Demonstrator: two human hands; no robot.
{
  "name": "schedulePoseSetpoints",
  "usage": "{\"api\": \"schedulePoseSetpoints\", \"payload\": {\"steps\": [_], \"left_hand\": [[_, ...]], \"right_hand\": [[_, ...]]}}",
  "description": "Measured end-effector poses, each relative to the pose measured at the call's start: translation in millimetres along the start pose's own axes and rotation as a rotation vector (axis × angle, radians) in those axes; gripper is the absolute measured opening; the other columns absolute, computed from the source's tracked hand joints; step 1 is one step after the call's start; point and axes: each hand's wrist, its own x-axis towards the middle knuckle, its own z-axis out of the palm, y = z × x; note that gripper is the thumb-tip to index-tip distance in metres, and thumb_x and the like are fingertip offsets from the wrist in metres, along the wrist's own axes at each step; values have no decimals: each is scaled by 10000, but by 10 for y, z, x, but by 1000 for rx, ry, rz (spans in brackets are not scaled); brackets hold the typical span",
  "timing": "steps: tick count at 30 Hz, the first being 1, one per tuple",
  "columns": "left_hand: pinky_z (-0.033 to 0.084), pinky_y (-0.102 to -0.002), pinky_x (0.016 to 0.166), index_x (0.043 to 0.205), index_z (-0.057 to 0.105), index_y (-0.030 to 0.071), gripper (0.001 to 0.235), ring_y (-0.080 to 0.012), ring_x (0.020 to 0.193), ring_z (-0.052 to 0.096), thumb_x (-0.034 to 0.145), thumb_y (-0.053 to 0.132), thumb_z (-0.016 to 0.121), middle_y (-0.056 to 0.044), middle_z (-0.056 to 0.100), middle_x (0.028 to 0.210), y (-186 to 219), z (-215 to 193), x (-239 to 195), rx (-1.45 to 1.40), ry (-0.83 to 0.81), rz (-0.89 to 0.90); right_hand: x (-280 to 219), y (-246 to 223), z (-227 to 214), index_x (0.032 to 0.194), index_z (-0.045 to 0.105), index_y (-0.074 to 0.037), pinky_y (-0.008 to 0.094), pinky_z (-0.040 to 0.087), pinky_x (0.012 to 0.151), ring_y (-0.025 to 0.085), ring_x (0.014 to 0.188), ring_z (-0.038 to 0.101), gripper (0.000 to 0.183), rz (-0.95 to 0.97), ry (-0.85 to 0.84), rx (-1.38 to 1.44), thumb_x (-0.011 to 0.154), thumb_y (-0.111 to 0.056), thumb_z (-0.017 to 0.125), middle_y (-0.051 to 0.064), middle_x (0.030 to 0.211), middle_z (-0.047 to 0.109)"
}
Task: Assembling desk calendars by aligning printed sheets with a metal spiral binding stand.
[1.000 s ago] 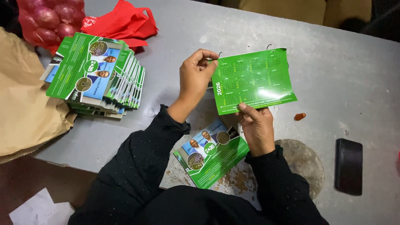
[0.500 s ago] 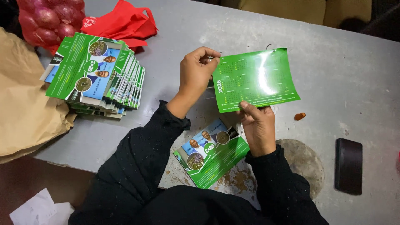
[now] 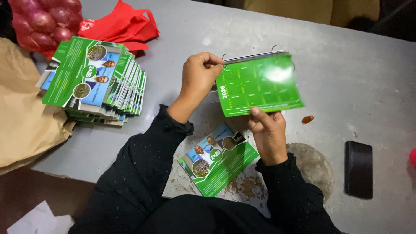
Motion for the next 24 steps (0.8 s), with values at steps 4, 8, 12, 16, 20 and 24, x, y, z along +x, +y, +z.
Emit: {"api": "schedulePoseSetpoints", "payload": {"steps": [4, 8, 12, 16, 20, 24], "left_hand": [[504, -196, 416, 841, 753, 98, 135, -108, 430, 627, 741, 60, 671, -49, 634, 587, 26, -24, -11, 7, -32, -10], [559, -223, 460, 891, 754, 67, 147, -139, 512, 653, 760, 38, 692, -122, 671, 665, 130, -64, -75, 17, -57, -16], [583, -217, 491, 930, 746, 54, 165, -133, 558, 654, 782, 17, 683, -135, 678, 702, 180, -71, -88, 36, -62, -28], [559, -218, 440, 924, 748, 83, 153, -111, 540, 648, 783, 33, 718, -80, 669, 675, 219, -122, -131, 128, -76, 1], [527, -253, 486, 928, 741, 121, 144, -104, 539, 640, 797, 64, 719, -36, 644, 692, 338, -176, -165, 221, -112, -1], [504, -263, 534, 930, 736, 115, 138, -116, 537, 640, 805, 59, 720, -32, 638, 684, 340, -170, -174, 238, -118, 12]], "right_hand": [[160, -129, -255, 1000, 510, -85, 346, 636, 752, 203, 790, 718, 231, 33, 3, 25, 890, -261, 610, 74, 912, 667], [566, -152, -823, 1227, 460, 2, 290, 621, 716, 163, 803, 691, 458, -26, 138, -191, 885, -229, 658, 77, 952, 614], [876, -270, -895, 1217, 538, 18, 325, 609, 649, 199, 743, 693, 460, 62, 88, -355, 853, -211, 700, 109, 906, 648], [1167, -319, -876, 1154, 621, -19, 245, 575, 551, 139, 639, 680, 389, 89, 15, -489, 827, -190, 744, 44, 815, 629], [1338, -347, -754, 1062, 663, -41, 233, 558, 587, 116, 681, 677, 326, 28, 3, -595, 816, -215, 788, 25, 823, 640], [1582, -179, -833, 947, 693, -66, 228, 532, 569, 77, 645, 644, 201, -94, 52, -614, 849, -220, 776, -2, 737, 632]]}}
